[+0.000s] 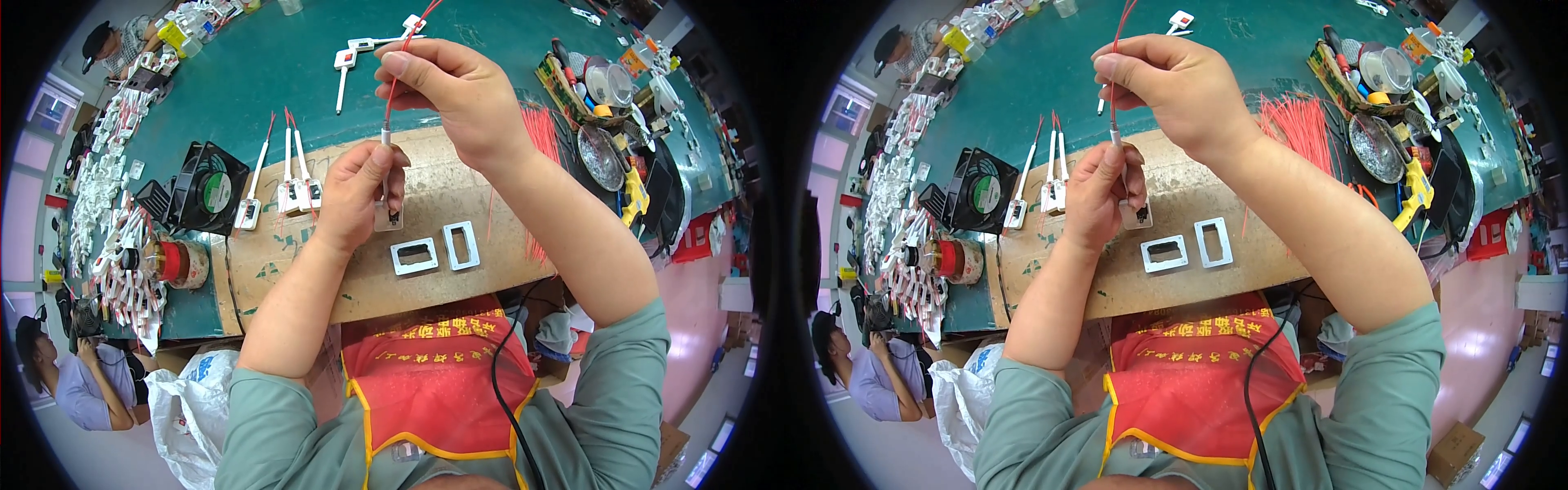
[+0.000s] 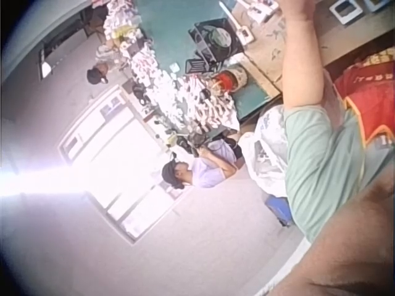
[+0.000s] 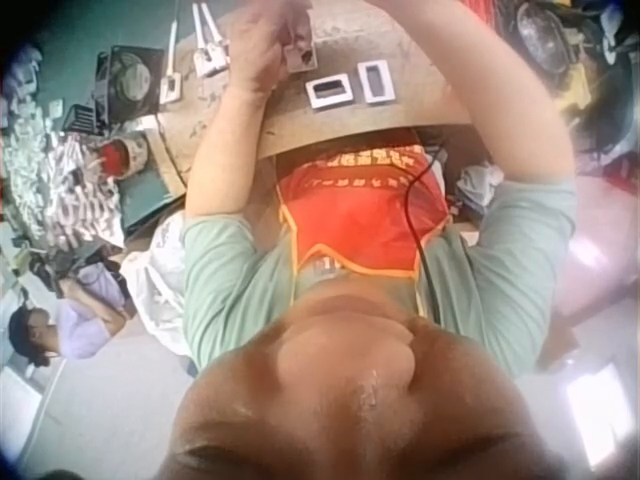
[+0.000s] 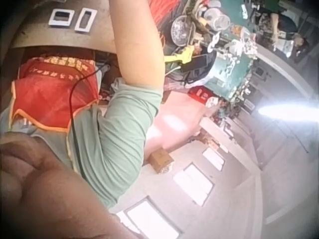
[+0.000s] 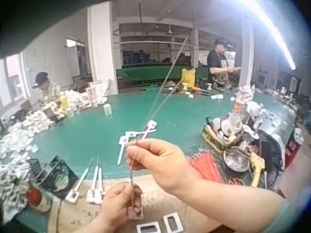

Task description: Assembling lighting components by threading wires through plastic housings at a factory workbench.

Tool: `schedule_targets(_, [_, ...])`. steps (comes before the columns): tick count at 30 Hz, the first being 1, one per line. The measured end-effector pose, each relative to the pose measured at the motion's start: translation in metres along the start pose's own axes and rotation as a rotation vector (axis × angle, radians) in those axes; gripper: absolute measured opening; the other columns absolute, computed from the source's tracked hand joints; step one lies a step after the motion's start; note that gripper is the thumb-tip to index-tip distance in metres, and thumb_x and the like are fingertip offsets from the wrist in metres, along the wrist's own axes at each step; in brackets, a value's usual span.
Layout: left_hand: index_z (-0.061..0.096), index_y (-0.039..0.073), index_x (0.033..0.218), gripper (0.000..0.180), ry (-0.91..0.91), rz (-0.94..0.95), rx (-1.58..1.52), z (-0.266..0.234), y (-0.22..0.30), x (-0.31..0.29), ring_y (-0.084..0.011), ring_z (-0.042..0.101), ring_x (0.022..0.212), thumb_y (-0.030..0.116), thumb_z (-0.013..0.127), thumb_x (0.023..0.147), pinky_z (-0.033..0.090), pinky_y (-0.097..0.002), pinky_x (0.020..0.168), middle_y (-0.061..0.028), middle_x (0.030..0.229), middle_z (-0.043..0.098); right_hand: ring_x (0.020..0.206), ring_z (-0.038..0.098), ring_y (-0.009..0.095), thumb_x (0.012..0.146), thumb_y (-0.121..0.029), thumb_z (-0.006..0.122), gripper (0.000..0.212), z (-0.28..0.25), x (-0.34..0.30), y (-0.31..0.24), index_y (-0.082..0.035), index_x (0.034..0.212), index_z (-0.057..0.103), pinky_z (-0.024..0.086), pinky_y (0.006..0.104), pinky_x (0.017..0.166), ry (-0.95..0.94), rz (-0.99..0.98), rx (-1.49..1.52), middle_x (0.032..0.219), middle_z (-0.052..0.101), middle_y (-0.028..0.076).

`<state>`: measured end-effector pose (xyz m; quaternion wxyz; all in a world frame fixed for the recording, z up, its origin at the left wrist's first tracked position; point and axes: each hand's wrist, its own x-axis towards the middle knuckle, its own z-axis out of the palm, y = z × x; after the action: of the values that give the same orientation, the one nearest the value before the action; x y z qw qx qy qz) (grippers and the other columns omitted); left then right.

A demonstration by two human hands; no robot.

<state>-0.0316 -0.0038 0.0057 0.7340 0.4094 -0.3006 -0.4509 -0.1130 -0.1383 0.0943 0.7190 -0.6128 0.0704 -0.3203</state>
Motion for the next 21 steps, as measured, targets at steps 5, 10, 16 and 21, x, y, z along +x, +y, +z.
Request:
schedule_targets(5, [0.061,0.002,0.090,0.032,-0.014,-0.014,0.001,0.002,-0.002,0.002,-0.0116,0.050,0.055,0.033,0.054,0.095,0.040,-0.0232,0.049,-0.0038,0.065,0.053,0.076,0.061,0.009,0.087,-0.016,0.065,0.020,0.000,-0.005,-0.004,0.001,0.098,0.068,0.051,0.0233,0.070,-0.088,-0.140,-0.289,0.085,0.067,0.004])
schedule_targets(10, [0.061,0.001,0.091,0.032,-0.020,-0.008,0.008,0.001,0.000,0.001,-0.0120,0.049,0.054,0.032,0.054,0.095,0.039,-0.0235,0.048,-0.0040,0.064,0.053,0.075,0.060,0.009,0.086,-0.016,0.066,0.020,0.002,-0.004,-0.004,0.001,0.097,0.068,0.050,0.0229,0.069,-0.074,-0.119,-0.298,0.084,0.066,0.003])
schedule_targets(16, [0.061,0.002,0.091,0.032,-0.019,0.022,0.029,0.002,-0.001,0.002,-0.0115,0.049,0.054,0.032,0.052,0.095,0.039,-0.0232,0.048,-0.0035,0.065,0.053,0.074,0.058,0.009,0.085,-0.018,0.067,0.023,-0.003,-0.009,0.004,0.001,0.097,0.068,0.048,0.0233,0.066,-0.097,0.038,-0.315,0.083,0.066,0.003])
schedule_targets(21, [0.059,0.001,0.095,0.032,-0.029,0.010,0.036,-0.001,0.000,0.002,-0.0136,0.050,0.056,0.032,0.053,0.095,0.041,-0.0244,0.052,-0.0055,0.068,0.055,0.072,0.056,0.009,0.083,-0.021,0.069,0.025,-0.005,-0.014,0.001,0.001,0.095,0.069,0.046,0.0239,0.066,-0.165,0.272,-0.346,0.080,0.065,0.003])
